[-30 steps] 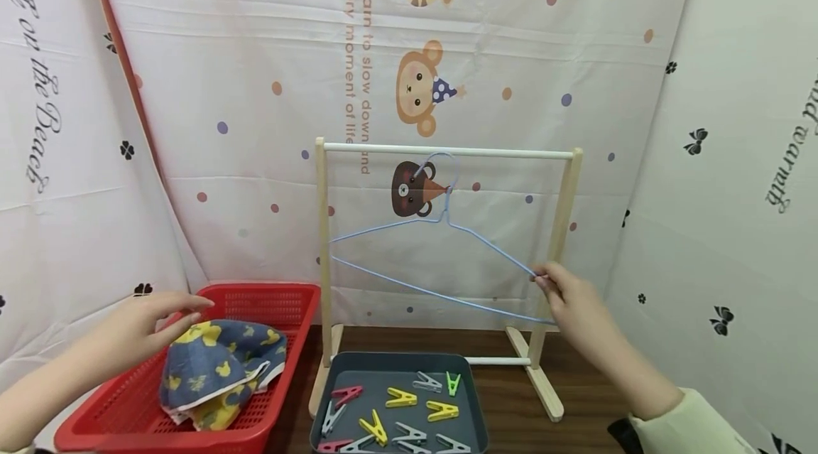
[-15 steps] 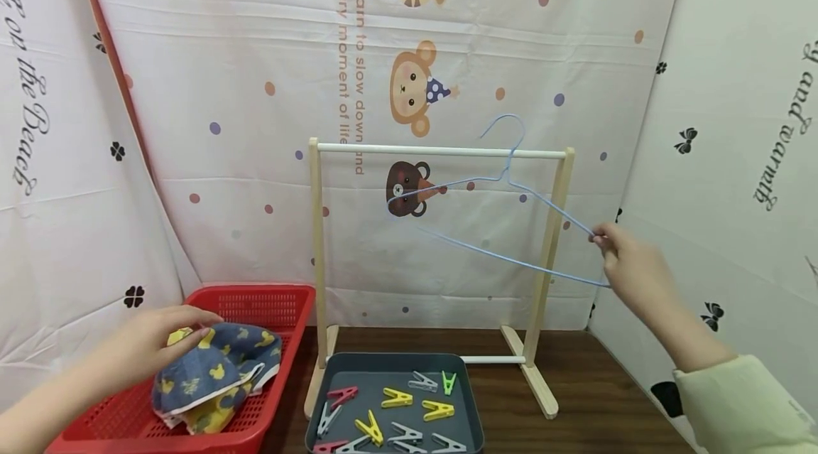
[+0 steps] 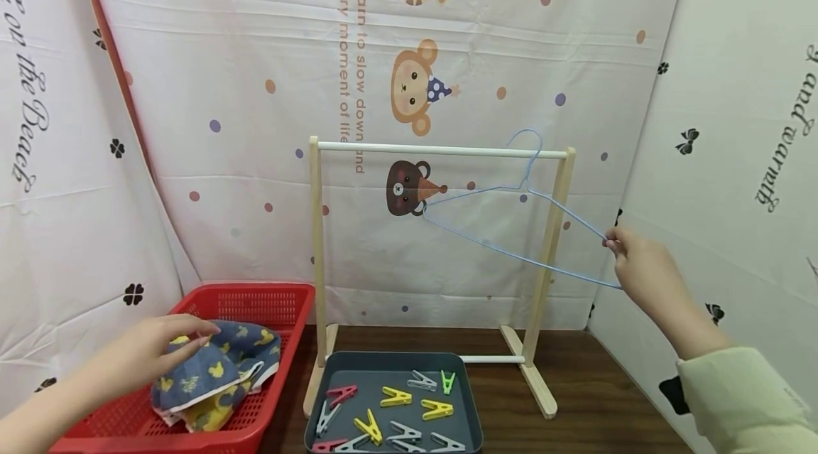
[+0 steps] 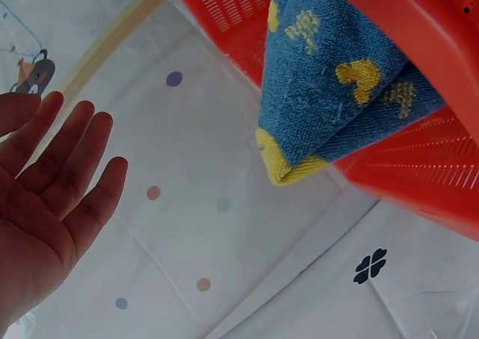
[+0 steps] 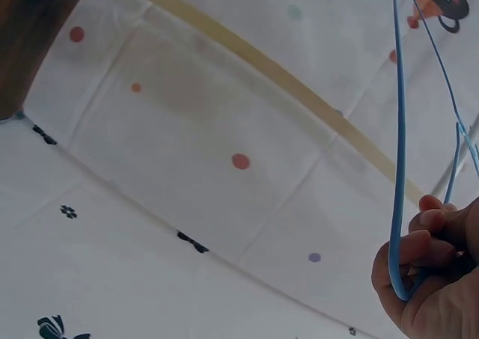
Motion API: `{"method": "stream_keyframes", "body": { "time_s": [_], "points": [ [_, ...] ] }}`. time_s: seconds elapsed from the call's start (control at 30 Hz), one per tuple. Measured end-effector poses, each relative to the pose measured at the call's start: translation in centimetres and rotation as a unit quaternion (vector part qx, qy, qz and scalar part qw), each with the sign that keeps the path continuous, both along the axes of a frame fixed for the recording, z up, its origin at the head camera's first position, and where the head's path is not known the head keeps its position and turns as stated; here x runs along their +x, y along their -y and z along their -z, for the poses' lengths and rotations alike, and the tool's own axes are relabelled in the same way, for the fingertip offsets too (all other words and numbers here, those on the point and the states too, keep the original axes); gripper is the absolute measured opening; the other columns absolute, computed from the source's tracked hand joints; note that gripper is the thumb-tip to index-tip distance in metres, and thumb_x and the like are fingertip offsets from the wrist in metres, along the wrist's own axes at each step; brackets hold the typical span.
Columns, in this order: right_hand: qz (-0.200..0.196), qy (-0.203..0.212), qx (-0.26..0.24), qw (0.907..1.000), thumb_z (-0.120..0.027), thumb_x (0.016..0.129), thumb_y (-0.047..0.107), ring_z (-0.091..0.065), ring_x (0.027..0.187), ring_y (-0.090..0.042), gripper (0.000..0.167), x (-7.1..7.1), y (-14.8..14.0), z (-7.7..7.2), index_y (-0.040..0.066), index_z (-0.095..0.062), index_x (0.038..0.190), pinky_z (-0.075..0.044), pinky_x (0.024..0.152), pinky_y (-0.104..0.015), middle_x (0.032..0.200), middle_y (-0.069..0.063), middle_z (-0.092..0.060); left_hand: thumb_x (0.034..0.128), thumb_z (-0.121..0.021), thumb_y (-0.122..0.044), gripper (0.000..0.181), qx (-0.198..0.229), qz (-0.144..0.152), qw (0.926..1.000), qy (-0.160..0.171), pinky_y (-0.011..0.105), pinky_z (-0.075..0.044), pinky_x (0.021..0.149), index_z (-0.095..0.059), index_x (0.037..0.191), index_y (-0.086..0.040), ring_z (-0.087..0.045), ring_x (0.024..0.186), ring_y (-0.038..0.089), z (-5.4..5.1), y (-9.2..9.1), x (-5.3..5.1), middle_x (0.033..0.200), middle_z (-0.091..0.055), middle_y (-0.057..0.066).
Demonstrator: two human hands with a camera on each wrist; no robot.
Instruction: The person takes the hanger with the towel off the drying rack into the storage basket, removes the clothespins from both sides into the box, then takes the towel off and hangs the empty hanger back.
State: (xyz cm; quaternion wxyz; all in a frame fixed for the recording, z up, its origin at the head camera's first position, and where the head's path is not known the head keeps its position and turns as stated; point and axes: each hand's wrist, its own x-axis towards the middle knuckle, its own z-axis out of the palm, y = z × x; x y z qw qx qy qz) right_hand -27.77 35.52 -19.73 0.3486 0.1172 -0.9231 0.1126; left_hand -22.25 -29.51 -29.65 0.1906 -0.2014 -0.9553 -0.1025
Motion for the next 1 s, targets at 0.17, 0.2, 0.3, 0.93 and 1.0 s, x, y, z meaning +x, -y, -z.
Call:
{"method": "stream_keyframes", "body": {
  "time_s": [0.17,0.2,0.3,0.93,1.0],
  "points": [
    [0.004,0.026,-0.002,0.9997,-0.049,0.101,-0.004,-0.049,0.065,-0.022,0.017,-0.2,-0.1,1.1,-0.014,-0.059,0.11,-0.034,0.054,-0.027,0.104,-0.041,-0.066,0.0884,-0.078,-0.019,0.017,0.005,-0.003,0.9998,0.019,0.041,-0.063,0.08,-0.078,0.105,-0.018,-0.069,0.086,0.013,0.2,0.0,0.0,0.1,-0.077,-0.003],
    [0.002,0.027,-0.004,0.9996,-0.049,0.101,-0.004,-0.048,0.064,-0.021,0.017,-0.2,-0.1,1.3,-0.015,-0.059,0.11,-0.033,0.054,-0.027,0.102,-0.04,-0.066,0.0883,-0.078,-0.019,0.017,0.007,-0.002,0.9998,0.021,0.042,-0.063,0.08,-0.078,0.106,-0.017,-0.07,0.087,0.014,0.2,0.0,0.0,0.101,-0.077,-0.002],
    [0.004,0.024,-0.006,0.9997,-0.05,0.101,-0.004,-0.045,0.062,-0.02,0.016,-0.2,-0.2,1.9,-0.016,-0.059,0.108,-0.032,0.053,-0.027,0.099,-0.04,-0.066,0.0885,-0.078,-0.02,0.019,0.01,0.001,0.9999,0.014,0.044,-0.063,0.083,-0.078,0.107,-0.018,-0.071,0.093,0.019,0.3,-0.3,-0.1,0.104,-0.077,-0.002],
    [0.012,0.067,0.007,0.9977,-0.049,0.107,0.024,-0.037,0.127,-0.068,0.056,0.1,1.8,2.4,-0.018,-0.04,0.143,-0.034,0.101,-0.079,0.143,-0.049,-0.037,0.0848,-0.079,-0.048,0.071,-0.005,0.015,0.9964,-0.084,0.068,-0.051,0.1,-0.058,0.143,-0.013,-0.058,0.129,0.046,-2.7,-4.9,-2.1,0.143,-0.059,0.021],
    [-0.012,0.076,0.016,0.9969,-0.053,0.106,0.03,-0.031,0.135,-0.067,0.065,0.1,3.5,2.3,-0.015,-0.034,0.149,-0.027,0.107,-0.08,0.151,-0.046,-0.029,0.0843,-0.08,-0.047,0.074,-0.005,0.019,0.996,-0.087,0.07,-0.048,0.103,-0.055,0.146,-0.014,-0.054,0.134,0.048,-3.4,-5.7,-2.6,0.147,-0.056,0.022]
  ]
}}
